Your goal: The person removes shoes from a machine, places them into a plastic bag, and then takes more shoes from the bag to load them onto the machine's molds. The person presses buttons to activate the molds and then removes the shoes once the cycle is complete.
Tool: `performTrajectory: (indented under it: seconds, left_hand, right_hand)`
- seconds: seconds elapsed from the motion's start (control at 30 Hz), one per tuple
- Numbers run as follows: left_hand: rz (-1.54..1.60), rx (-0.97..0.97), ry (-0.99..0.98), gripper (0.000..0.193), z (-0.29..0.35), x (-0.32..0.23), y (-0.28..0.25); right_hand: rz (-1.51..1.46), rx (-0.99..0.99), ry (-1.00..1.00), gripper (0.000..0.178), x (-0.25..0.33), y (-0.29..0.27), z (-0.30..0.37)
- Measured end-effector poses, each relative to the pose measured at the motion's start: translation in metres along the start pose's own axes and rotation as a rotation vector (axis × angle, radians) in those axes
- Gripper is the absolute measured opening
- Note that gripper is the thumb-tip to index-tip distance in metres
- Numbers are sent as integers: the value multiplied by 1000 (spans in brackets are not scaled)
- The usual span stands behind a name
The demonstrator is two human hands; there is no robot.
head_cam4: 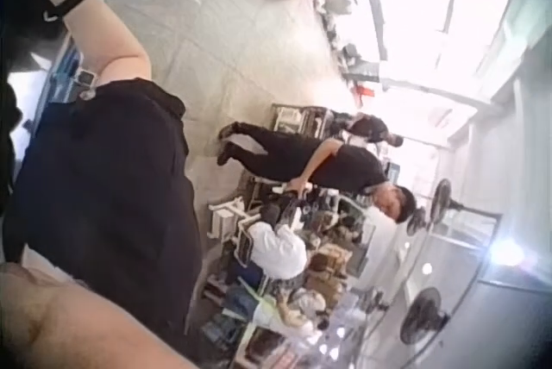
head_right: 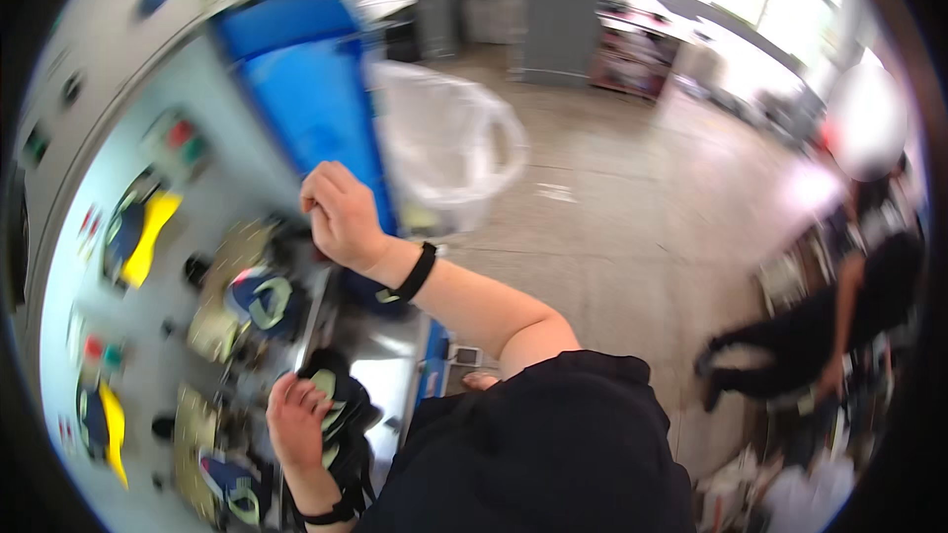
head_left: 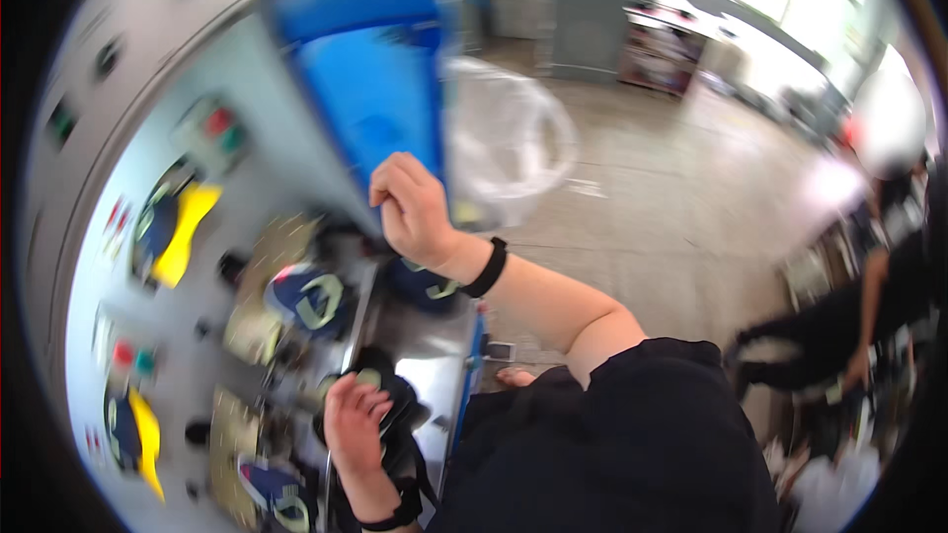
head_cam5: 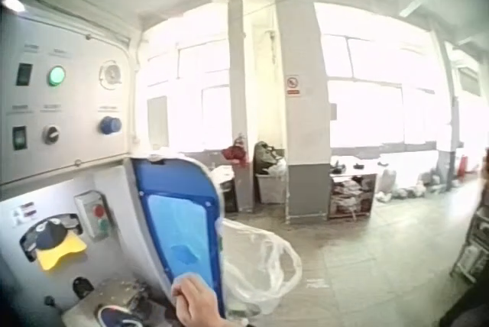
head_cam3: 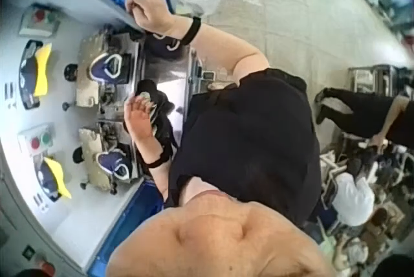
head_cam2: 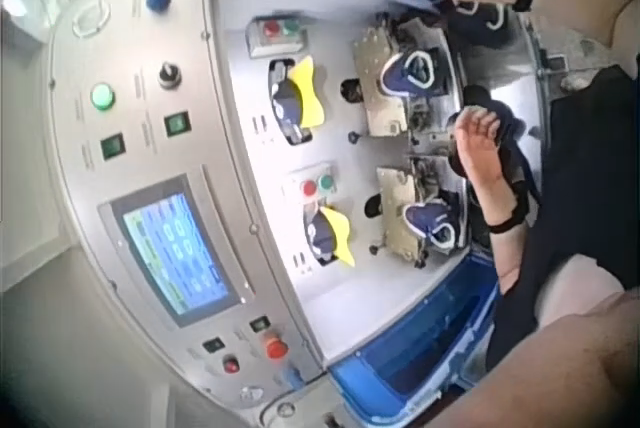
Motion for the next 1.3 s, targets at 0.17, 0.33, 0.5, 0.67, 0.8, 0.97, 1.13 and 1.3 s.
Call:
performTrajectory:
  seconds: [0.17,0.33,0.5,0.67,0.8,0.97,1.13,1.3]
  left_hand:
    - [-93,128,-223,31,-31,55,48]
    - [-449,595,-166,46,-53,100,200]
    - [-1735,741,943,79,-68,63,310]
    - [-2424,571,980,61,-190,120,305]
    - [-2707,608,418,17,-212,160,286]
    - [-2686,476,517,13,-194,155,295]
    - [-2667,401,490,10,-180,150,298]
    - [-2543,374,520,14,-173,144,307]
  right_hand:
    - [333,98,250,29,-118,-67,1]
    - [658,1200,665,26,-203,-113,121]
    - [440,1397,573,30,-171,-62,167]
    - [213,1461,459,27,-161,-87,126]
    - [226,1350,623,39,-212,-79,107]
    - [-8,1290,545,45,-253,18,103]
    - [201,1072,462,61,-304,70,104]
    - [471,822,294,55,-329,57,137]
Point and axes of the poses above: each hand's wrist, its own z-axis away from the middle knuckle, its own y-axis out of the palm, x = y × z, the point moved 10 cm from there along -z, towards the middle knuckle, and after that the axes turned 3 degrees about z, right-handed, at the moved point
